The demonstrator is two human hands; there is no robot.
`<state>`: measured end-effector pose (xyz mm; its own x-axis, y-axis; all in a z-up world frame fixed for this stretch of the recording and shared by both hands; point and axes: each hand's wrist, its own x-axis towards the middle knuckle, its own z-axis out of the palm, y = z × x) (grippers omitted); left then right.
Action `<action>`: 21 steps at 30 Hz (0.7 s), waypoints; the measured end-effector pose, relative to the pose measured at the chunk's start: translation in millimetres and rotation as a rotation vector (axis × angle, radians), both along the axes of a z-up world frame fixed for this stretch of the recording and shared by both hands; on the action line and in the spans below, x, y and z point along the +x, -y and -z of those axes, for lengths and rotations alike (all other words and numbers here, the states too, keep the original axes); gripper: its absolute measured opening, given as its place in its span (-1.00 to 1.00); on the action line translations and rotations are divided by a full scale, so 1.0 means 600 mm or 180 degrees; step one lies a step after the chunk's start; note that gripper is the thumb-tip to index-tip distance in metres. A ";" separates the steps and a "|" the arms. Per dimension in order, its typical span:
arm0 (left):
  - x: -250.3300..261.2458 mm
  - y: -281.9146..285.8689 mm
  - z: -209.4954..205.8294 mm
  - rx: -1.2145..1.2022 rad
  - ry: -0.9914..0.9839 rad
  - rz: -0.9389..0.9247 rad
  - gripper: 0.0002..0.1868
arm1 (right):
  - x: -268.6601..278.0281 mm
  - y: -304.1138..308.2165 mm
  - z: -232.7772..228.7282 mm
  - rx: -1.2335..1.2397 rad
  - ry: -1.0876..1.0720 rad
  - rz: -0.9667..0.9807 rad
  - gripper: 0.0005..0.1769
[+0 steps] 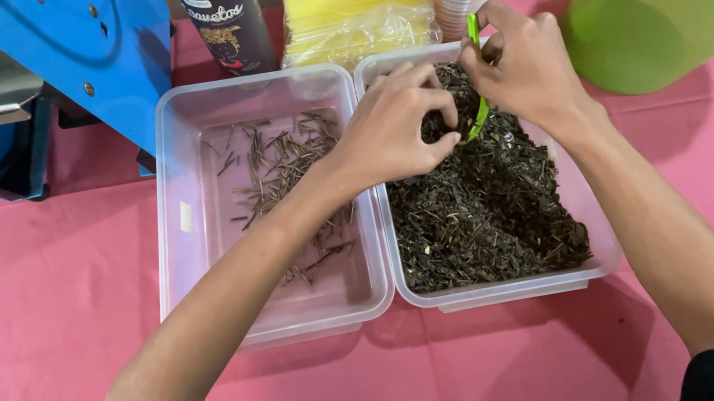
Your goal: Sorting dried tea leaves by manually removing stems and using a spoon to stir the leaves.
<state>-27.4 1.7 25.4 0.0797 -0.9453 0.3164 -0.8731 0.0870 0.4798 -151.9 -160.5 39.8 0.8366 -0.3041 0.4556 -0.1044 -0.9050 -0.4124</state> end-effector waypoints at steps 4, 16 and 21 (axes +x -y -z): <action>-0.001 -0.008 -0.007 0.0319 0.0293 0.0095 -0.86 | -0.002 0.004 -0.001 -0.0101 0.0042 0.0120 -0.76; 0.008 0.001 0.018 0.0260 0.0530 0.0193 -0.90 | -0.048 0.026 -0.019 -0.1390 -0.0984 0.0853 -0.82; 0.022 0.009 0.041 -0.0765 -0.0337 0.0284 -0.88 | -0.043 0.038 0.013 -0.0568 -0.1538 0.0689 -0.75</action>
